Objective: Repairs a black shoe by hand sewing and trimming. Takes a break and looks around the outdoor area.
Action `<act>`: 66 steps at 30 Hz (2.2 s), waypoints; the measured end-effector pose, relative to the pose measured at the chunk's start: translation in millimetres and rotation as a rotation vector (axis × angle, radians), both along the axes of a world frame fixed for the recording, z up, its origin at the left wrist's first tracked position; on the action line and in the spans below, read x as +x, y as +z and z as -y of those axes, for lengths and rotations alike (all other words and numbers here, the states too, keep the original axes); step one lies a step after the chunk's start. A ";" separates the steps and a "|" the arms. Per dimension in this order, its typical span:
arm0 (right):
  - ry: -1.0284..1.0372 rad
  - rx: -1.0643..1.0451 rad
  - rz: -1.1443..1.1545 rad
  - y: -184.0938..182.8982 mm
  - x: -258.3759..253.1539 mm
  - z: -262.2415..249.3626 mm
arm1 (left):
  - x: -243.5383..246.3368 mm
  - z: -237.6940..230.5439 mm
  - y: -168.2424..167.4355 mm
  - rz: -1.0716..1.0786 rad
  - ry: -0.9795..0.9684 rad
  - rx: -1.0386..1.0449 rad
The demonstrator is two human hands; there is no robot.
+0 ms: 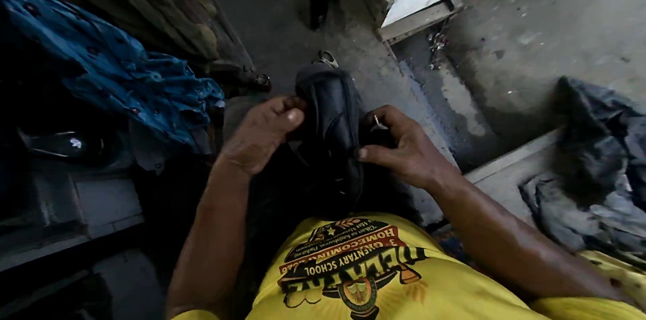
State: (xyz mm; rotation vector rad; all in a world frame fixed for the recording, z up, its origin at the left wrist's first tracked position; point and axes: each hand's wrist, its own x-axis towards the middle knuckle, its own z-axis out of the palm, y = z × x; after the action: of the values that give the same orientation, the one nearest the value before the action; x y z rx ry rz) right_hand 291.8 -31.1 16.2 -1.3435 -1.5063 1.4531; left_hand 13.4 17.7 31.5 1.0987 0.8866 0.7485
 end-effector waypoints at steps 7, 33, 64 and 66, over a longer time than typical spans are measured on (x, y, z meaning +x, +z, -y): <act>0.002 0.286 0.127 -9.9 11.0 21.7 | 37.6 22.2 14.8 -0.183 -0.004 0.039; 0.250 0.557 0.526 39.3 11.5 1.2 | 37.1 19.9 1.8 -0.042 0.017 0.024; 0.345 0.642 0.655 58.3 10.1 -5.7 | 32.3 18.5 -7.9 0.034 0.008 -0.001; 0.335 0.660 0.667 63.7 9.0 -5.0 | 32.2 18.7 -7.6 0.027 0.005 0.013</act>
State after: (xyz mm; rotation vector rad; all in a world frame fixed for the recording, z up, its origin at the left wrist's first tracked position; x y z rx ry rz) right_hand 300.8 -26.2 79.8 -1.2275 -2.4526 0.5462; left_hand 45.6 -1.0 23.9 1.0965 0.8630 0.7724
